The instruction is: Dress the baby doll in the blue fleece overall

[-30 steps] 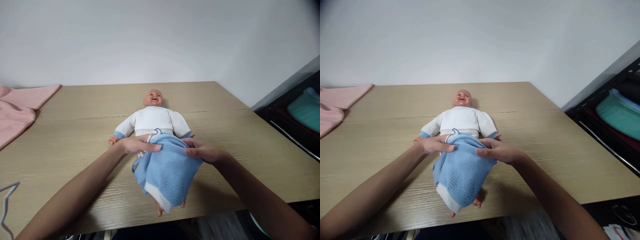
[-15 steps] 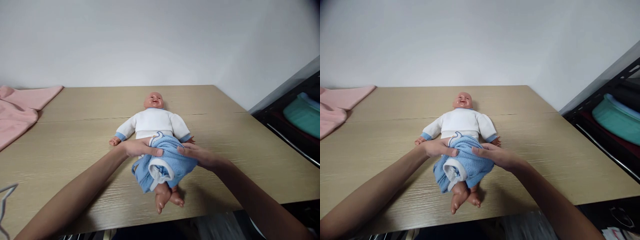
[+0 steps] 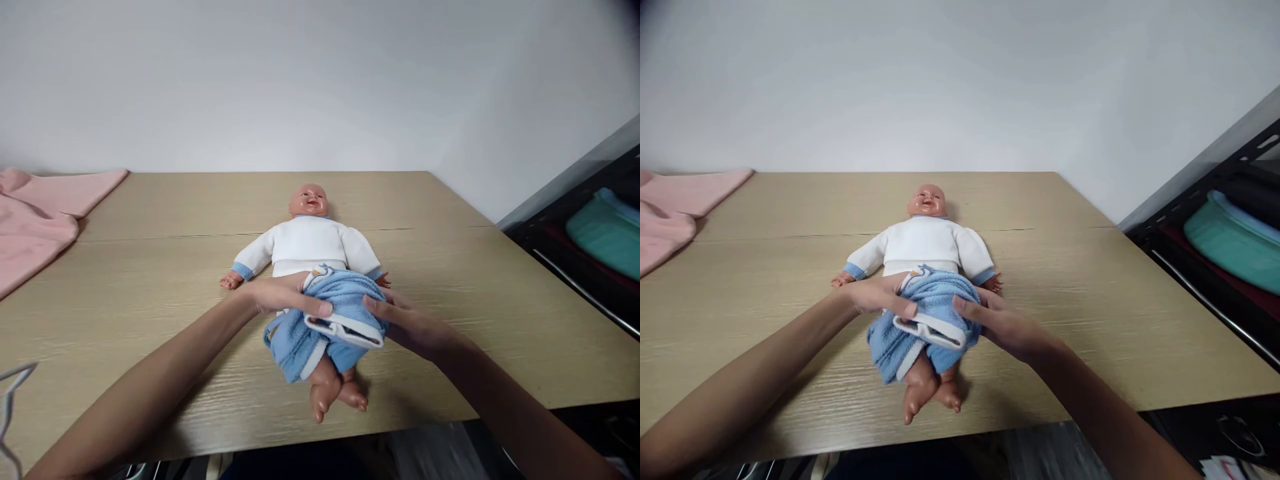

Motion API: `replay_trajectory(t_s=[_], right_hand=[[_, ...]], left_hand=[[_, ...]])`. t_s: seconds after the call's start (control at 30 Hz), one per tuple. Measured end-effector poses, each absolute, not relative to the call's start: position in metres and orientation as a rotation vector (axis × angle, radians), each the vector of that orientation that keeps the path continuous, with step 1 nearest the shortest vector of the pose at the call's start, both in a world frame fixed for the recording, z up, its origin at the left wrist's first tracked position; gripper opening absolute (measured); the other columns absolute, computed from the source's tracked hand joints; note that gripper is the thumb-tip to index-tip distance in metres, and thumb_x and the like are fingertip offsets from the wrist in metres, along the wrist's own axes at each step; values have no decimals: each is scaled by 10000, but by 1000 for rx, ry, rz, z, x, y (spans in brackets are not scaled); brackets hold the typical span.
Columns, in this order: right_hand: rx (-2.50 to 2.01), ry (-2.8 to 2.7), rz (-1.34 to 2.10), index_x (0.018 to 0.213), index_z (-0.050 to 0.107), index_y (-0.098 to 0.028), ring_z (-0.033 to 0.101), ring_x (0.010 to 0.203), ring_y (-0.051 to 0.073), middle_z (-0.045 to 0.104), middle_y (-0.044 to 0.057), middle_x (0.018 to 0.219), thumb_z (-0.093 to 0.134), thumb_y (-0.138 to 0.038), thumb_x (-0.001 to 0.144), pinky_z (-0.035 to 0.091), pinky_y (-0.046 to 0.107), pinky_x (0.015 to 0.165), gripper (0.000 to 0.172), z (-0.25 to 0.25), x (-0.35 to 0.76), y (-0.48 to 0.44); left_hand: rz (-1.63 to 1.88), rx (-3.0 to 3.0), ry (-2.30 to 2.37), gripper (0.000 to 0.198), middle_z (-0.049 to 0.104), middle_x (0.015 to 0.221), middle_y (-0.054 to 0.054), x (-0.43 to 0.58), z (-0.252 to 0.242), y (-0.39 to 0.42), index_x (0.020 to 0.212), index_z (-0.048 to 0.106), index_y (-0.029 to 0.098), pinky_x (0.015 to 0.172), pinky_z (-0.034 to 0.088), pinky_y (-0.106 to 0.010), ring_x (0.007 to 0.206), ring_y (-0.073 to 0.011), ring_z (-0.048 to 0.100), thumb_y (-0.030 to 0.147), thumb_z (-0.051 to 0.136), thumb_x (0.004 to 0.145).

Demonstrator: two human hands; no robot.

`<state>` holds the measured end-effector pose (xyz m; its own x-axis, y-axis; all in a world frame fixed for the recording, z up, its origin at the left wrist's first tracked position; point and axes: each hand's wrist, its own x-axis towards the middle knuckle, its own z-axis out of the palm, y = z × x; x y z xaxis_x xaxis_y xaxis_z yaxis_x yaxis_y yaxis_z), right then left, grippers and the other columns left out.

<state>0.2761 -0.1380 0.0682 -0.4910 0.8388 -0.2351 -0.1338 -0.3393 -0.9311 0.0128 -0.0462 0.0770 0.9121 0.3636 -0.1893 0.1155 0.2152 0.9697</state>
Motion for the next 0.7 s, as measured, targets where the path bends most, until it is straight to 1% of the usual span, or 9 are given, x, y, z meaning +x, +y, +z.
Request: replay_trajectory(t_s=[0.07, 0.13, 0.2, 0.27, 0.4, 0.47, 0.53, 0.6, 0.7], right_hand=[[-984, -1317, 1854, 1446, 744, -207, 763, 1235, 277, 823, 106, 1342, 941, -660, 882, 607, 351, 1009, 750, 72, 276, -145], [-1018, -1368, 1792, 1520, 695, -244, 737, 1314, 308, 801, 95, 1411, 1021, -570, 813, 599, 378, 1055, 844, 76, 273, -151], [-1110, -1341, 1707, 1513, 696, -267, 725, 1336, 319, 797, 84, 1431, 1028, -484, 819, 586, 403, 1086, 799, 80, 267, -156], [-1186, -1201, 1655, 1433, 743, -260, 726, 1317, 324, 813, 78, 1395, 983, -463, 851, 578, 415, 1079, 661, 84, 260, -159], [-1127, -902, 1722, 1244, 808, -231, 735, 1277, 347, 842, 77, 1298, 912, -396, 782, 570, 434, 1057, 502, 90, 249, -157], [-1087, -872, 1745, 1203, 815, -236, 744, 1258, 348, 847, 75, 1289, 896, -384, 779, 565, 452, 1082, 457, 92, 247, -155], [-1098, -886, 1763, 1200, 817, -242, 757, 1227, 342, 851, 73, 1279, 920, -420, 790, 564, 459, 1092, 459, 93, 249, -154], [-1145, -901, 1779, 1247, 811, -240, 762, 1219, 334, 851, 74, 1275, 963, -466, 783, 569, 447, 1087, 537, 92, 250, -154], [-1213, -888, 1777, 1346, 780, -238, 749, 1244, 324, 841, 81, 1314, 988, -513, 768, 580, 412, 1036, 674, 88, 251, -154]], left_hand=[[117, 1451, 358, 618, 833, 1175, -43, 15, 86, -50, 1262, 796, 210, 1143, 562, -408, 1160, -273, 751, 507, 1029, 773], [88, 1529, 390, 548, 831, 1156, -39, 18, 93, -53, 1226, 799, 204, 1134, 566, -415, 1167, -286, 751, 430, 1016, 777], [87, 1590, 488, 493, 819, 1133, -50, 21, 97, -57, 1173, 796, 186, 1089, 572, -418, 1148, -301, 740, 441, 975, 792], [94, 1622, 582, 451, 804, 1164, -57, 22, 99, -59, 1151, 783, 183, 1069, 561, -413, 1167, -309, 717, 483, 902, 837], [133, 1569, 683, 386, 792, 1193, -52, 23, 102, -59, 1105, 764, 198, 1084, 534, -408, 1243, -322, 672, 522, 789, 896], [163, 1535, 703, 370, 799, 1181, -51, 23, 103, -60, 1094, 772, 204, 1096, 527, -407, 1273, -329, 659, 520, 777, 903], [188, 1522, 693, 361, 807, 1195, -48, 25, 102, -60, 1110, 783, 212, 1126, 512, -402, 1323, -334, 639, 508, 783, 903], [209, 1503, 687, 347, 811, 1188, -43, 28, 100, -61, 1114, 787, 216, 1137, 503, -396, 1325, -329, 637, 493, 777, 904], [246, 1504, 688, 316, 801, 1144, -42, 30, 96, -63, 1093, 773, 208, 1096, 512, -389, 1257, -313, 657, 457, 752, 899]])
